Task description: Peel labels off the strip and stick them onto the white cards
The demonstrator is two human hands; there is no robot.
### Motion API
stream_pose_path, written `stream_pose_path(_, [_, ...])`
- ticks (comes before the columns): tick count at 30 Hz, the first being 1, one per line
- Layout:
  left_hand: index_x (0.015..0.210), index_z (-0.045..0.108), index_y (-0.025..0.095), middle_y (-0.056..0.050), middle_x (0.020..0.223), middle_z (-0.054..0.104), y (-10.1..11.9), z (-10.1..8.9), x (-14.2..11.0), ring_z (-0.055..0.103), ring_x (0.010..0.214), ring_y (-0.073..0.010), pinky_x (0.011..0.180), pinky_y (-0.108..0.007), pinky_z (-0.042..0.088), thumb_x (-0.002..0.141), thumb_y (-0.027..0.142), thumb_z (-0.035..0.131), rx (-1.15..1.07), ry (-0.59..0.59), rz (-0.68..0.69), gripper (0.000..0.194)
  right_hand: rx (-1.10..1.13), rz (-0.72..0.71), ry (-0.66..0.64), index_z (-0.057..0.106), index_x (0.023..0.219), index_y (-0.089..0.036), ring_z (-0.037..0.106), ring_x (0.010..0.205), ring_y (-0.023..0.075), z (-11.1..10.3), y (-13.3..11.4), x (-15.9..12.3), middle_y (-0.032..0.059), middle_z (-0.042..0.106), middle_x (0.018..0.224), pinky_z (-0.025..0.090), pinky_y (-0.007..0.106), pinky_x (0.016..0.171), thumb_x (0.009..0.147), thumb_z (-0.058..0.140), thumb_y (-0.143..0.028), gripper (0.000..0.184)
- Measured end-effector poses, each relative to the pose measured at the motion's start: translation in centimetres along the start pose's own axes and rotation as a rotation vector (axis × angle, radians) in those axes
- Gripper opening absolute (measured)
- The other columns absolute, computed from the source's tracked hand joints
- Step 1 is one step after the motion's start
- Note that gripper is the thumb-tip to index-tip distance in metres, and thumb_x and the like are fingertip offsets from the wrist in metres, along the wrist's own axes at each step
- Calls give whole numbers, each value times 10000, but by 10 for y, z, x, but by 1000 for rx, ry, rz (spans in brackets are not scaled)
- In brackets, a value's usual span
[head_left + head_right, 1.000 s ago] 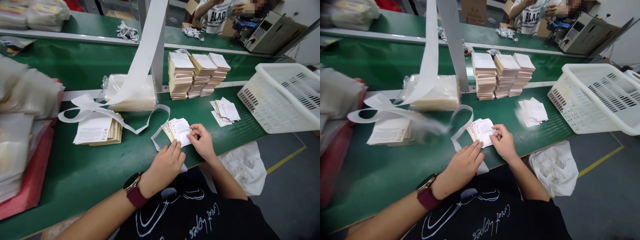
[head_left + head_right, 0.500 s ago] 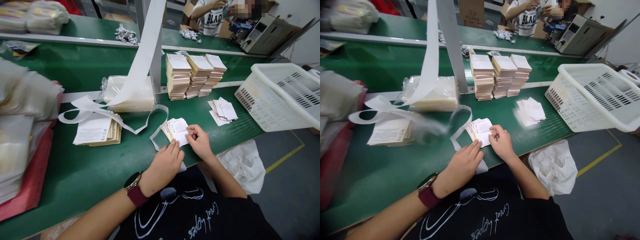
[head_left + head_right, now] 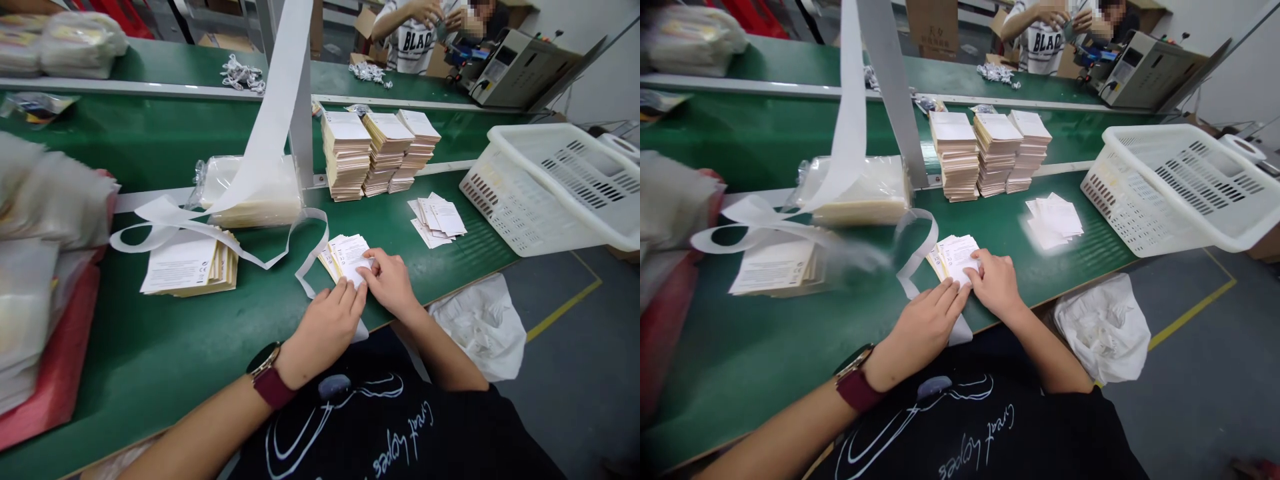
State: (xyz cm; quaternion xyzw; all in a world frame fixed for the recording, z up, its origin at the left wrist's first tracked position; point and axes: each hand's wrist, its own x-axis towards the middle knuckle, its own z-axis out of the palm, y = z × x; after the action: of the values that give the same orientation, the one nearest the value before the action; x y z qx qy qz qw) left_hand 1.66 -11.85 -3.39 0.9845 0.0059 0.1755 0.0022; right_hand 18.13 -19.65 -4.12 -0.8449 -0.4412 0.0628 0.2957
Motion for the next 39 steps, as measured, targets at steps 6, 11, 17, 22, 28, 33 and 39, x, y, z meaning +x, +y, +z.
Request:
stream_pose_path(6, [1205, 605, 3, -219, 1189, 655, -2, 6, -1, 606, 1162, -330, 810, -428, 563, 841, 21, 440, -11, 15, 17, 400, -258, 90, 13, 627, 941, -195, 613, 715, 229, -11, 7, 9, 66, 674, 714, 337, 333, 711, 854, 630, -510, 327])
stream_pose_path(11, [1203, 628, 66, -205, 1224, 647, -14, 4, -5, 620, 1128, -310, 845, -447, 573, 794, 29, 495, -115, 62, -68, 432, -15, 87, -75, 580, 784, -227, 558, 676, 158, -11, 7, 13, -6, 649, 725, 312, 265, 621, 775, 724, -458, 272])
stream_pose_path(17, [1020, 723, 178, -118, 1230, 667, -67, 9, 1, 642, 1101, -273, 913, -415, 558, 789, 123, 565, -201, -80, -275, 285, 7, 156, -100, 522, 729, -228, 508, 596, 137, -8, 1, 14, -24, 602, 662, 263, 260, 560, 777, 708, -441, 287])
stream_pose_path(22, [808, 767, 207, -111, 1222, 682, -107, 13, 32, 597, 1207, -309, 952, -393, 525, 756, 166, 620, -207, -314, -281, 161, 53, 152, -44, 549, 791, -233, 526, 610, 136, -9, 6, 18, -28, 614, 704, 292, 252, 564, 764, 712, -407, 240])
stream_pose_path(28, [809, 771, 227, -80, 1296, 652, -97, 15, 34, 553, 1280, -265, 1045, -380, 470, 718, 133, 642, -241, -362, -182, 183, 173, 156, -55, 530, 714, -224, 520, 580, 127, -5, 6, 1, -48, 569, 621, 320, 244, 563, 766, 694, -346, 212])
stream_pose_path(33, [895, 769, 211, -97, 1363, 604, -81, 18, 3, 532, 1307, -275, 1090, -441, 434, 682, 46, 577, -331, -259, -144, 330, 329, 106, 39, 520, 690, -223, 493, 586, 129, -9, 11, -29, -35, 556, 620, 351, 251, 583, 838, 611, -384, 237])
stream_pose_path(39, [992, 749, 220, -56, 1135, 722, -76, 0, -11, 671, 1050, -210, 950, -387, 533, 763, 63, 521, -473, -82, -232, 360, 15, 176, 281, 589, 784, -195, 562, 826, 241, -38, 56, -31, 66, 652, 803, 402, 390, 812, 811, 639, -371, 185])
